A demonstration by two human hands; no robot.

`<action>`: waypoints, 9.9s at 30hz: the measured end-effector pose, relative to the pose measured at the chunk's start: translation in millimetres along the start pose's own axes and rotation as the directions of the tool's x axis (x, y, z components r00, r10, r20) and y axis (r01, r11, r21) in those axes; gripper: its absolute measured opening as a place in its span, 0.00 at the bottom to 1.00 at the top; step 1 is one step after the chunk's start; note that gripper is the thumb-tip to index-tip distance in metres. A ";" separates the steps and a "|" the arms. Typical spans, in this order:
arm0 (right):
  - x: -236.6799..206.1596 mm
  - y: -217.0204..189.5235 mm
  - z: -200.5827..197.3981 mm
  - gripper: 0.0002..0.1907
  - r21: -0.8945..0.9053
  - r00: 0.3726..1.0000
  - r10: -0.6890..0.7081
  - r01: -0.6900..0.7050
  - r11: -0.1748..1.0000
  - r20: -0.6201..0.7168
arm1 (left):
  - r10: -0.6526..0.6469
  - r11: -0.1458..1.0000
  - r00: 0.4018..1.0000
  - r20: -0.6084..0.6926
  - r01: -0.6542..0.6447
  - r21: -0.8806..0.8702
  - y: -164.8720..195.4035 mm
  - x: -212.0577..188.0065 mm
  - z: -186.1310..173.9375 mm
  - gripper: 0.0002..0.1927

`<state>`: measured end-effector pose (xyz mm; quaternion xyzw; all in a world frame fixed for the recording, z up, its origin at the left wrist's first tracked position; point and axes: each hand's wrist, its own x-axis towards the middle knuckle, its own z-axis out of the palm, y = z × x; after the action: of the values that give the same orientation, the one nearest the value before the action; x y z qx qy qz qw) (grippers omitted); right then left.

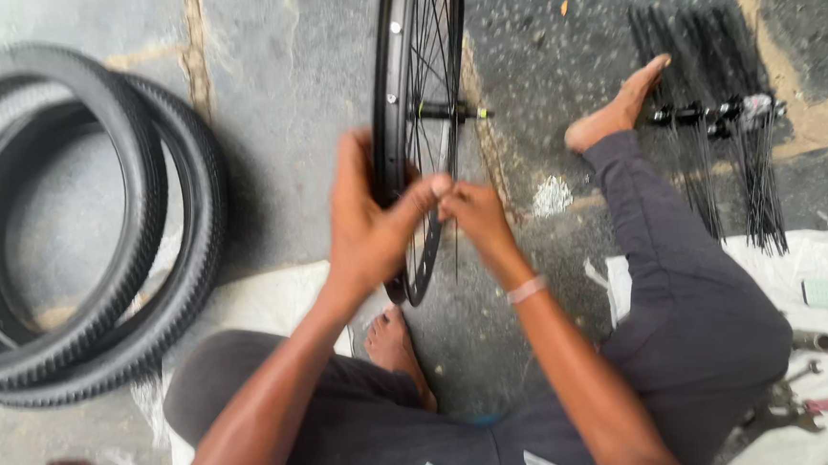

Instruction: The person is inserting metal spokes into the holes of a bicycle wheel rim by hand, rotating the rim to work on different sections.

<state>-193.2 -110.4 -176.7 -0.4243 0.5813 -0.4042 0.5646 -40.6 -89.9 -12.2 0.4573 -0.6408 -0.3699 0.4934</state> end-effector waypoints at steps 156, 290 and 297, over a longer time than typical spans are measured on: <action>-18.1 -114.1 -14.1 0.21 0.822 0.769 -0.534 0.019 0.569 0.352 | 0.110 0.990 0.969 -0.221 -0.086 0.113 35.1 8.2 6.4 0.21; -10.0 -102.9 -26.5 0.18 0.709 0.773 -0.474 0.045 0.704 0.422 | 0.076 0.997 0.968 -0.238 -0.071 0.033 34.5 -3.4 15.8 0.23; -14.9 -106.6 -19.9 0.18 0.719 0.818 -0.450 0.066 0.692 0.358 | 0.071 0.997 0.975 -0.213 -0.073 -0.001 31.9 -8.4 9.0 0.25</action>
<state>-209.1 -129.8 -70.2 -0.3602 0.1540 -0.5386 0.7460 -55.5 -71.8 12.7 0.4686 -0.5990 -0.3035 0.5741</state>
